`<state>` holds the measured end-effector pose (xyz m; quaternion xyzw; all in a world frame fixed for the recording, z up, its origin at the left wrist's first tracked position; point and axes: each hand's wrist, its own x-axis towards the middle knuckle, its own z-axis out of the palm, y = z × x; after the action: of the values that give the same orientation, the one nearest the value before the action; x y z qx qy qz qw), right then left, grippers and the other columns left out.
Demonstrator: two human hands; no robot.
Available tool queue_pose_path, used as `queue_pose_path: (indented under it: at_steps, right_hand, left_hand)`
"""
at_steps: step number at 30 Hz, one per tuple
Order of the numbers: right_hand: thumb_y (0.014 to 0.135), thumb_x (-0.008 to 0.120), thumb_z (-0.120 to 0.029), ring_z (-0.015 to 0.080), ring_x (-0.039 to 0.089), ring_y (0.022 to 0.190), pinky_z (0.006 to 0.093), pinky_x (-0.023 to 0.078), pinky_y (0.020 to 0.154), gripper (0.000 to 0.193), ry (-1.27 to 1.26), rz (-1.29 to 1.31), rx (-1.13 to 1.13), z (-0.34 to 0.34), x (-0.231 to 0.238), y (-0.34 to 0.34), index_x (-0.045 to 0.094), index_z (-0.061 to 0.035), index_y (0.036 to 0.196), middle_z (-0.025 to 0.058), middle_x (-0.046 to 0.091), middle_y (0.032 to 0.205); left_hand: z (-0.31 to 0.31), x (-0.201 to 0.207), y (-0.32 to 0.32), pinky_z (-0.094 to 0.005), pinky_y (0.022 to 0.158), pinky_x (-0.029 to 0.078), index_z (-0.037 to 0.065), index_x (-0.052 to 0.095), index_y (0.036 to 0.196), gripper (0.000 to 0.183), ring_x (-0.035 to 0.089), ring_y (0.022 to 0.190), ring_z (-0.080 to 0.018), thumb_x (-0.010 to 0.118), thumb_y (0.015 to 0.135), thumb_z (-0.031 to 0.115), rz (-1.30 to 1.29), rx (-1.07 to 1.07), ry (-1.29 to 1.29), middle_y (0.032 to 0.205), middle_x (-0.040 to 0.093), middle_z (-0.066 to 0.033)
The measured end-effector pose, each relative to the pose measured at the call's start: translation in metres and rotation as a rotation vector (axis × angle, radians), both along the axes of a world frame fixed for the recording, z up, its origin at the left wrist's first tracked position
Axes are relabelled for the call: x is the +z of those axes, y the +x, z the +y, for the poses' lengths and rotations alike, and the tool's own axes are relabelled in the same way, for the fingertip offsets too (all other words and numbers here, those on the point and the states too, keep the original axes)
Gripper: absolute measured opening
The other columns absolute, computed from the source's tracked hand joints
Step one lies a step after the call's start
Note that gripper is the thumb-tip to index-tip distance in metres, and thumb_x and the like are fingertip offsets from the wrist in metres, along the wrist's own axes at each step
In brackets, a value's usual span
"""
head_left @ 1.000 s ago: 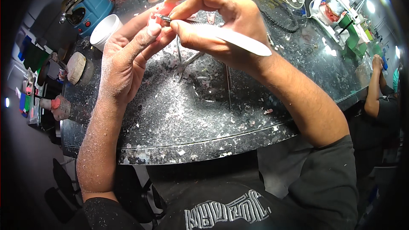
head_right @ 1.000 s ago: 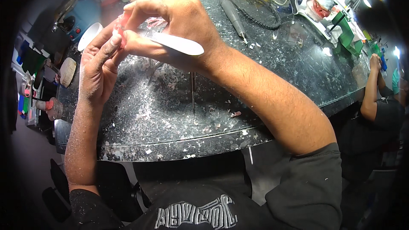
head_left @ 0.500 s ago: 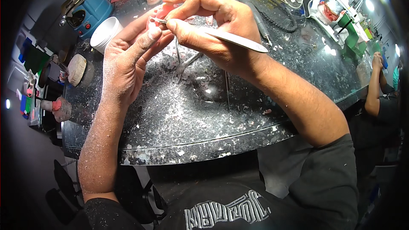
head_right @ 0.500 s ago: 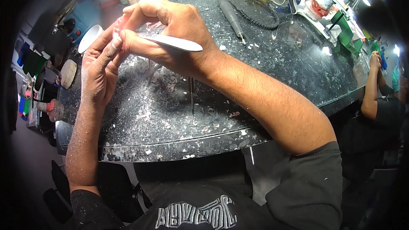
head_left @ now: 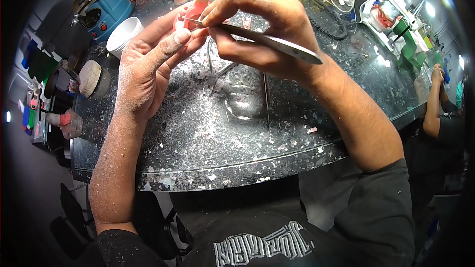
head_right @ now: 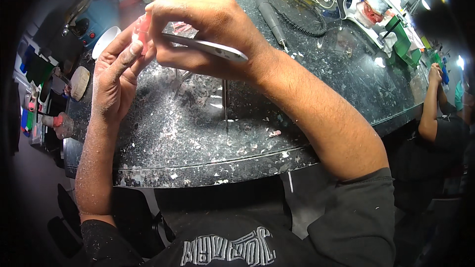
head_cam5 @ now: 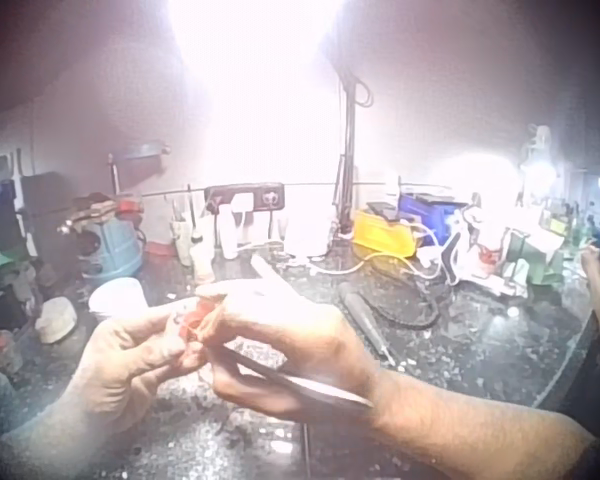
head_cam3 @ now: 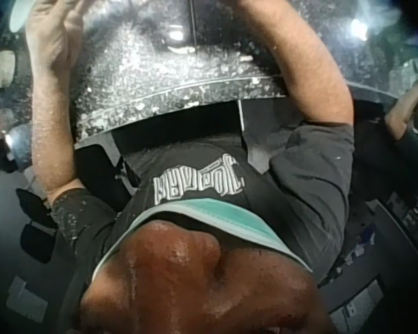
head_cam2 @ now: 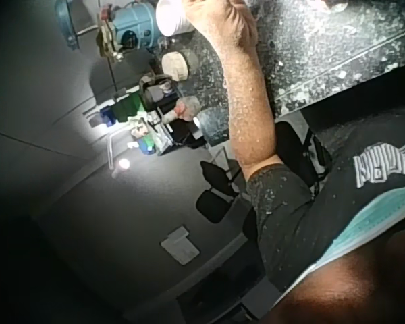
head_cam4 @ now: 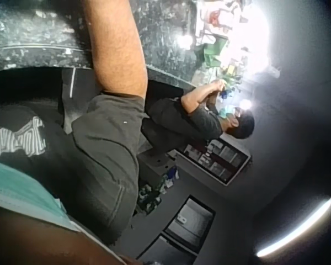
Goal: The person uses a rotary tool to trim and shape a pink dental prosthesis held in the left hand, then switches to a metal file to smooth the edges. The work is performed at a cluttered bench with debris accumulating on the surface.
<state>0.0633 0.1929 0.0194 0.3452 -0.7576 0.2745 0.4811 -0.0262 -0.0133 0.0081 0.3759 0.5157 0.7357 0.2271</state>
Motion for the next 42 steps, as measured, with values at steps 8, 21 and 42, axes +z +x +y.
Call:
queue_pose_path:
  at_steps: [8, 21, 42]
  right_hand:
    - [0.083, 0.077, -0.009, 0.021, 0.067, 0.104, 0.0355, 0.054, 0.093, 0.014, -0.071, -0.293, -0.048, -0.002, 0.004, 0.011, 0.071, -0.0037, 0.094, 0.0091, 0.072, 0.103]
    - [0.086, 0.079, -0.013, 0.021, 0.067, 0.112, 0.0334, 0.053, 0.097, 0.019, -0.468, -0.534, 0.131, -0.013, -0.009, 0.01, 0.07, 0.0017, 0.094, 0.0172, 0.072, 0.112]
    - [0.076, 0.079, -0.003, 0.0304, 0.066, 0.119, 0.0577, 0.033, 0.115, 0.021, 0.032, -0.045, -0.065, -0.009, -0.002, 0.007, 0.069, -0.0097, 0.093, 0.0052, 0.073, 0.101]
  left_hand:
    - [-0.002, -0.002, -0.002, -0.0406, 0.104, 0.056, -0.006, 0.057, 0.136, 0.044, 0.067, 0.117, -0.0263, 0.068, 0.095, 0.006, 0.057, 0.038, -0.016, 0.129, 0.065, -0.0216]
    - [-0.003, -0.003, -0.005, -0.04, 0.102, 0.056, -0.005, 0.057, 0.137, 0.045, 0.067, 0.117, -0.0259, 0.068, 0.094, 0.004, 0.14, 0.023, 0.007, 0.132, 0.064, -0.0215]
    - [-0.005, 0.0, -0.006, -0.0361, 0.108, 0.049, -0.001, 0.062, 0.134, 0.048, 0.065, 0.119, -0.0197, 0.075, 0.087, 0.0, 0.187, 0.09, 0.036, 0.128, 0.069, -0.0155]
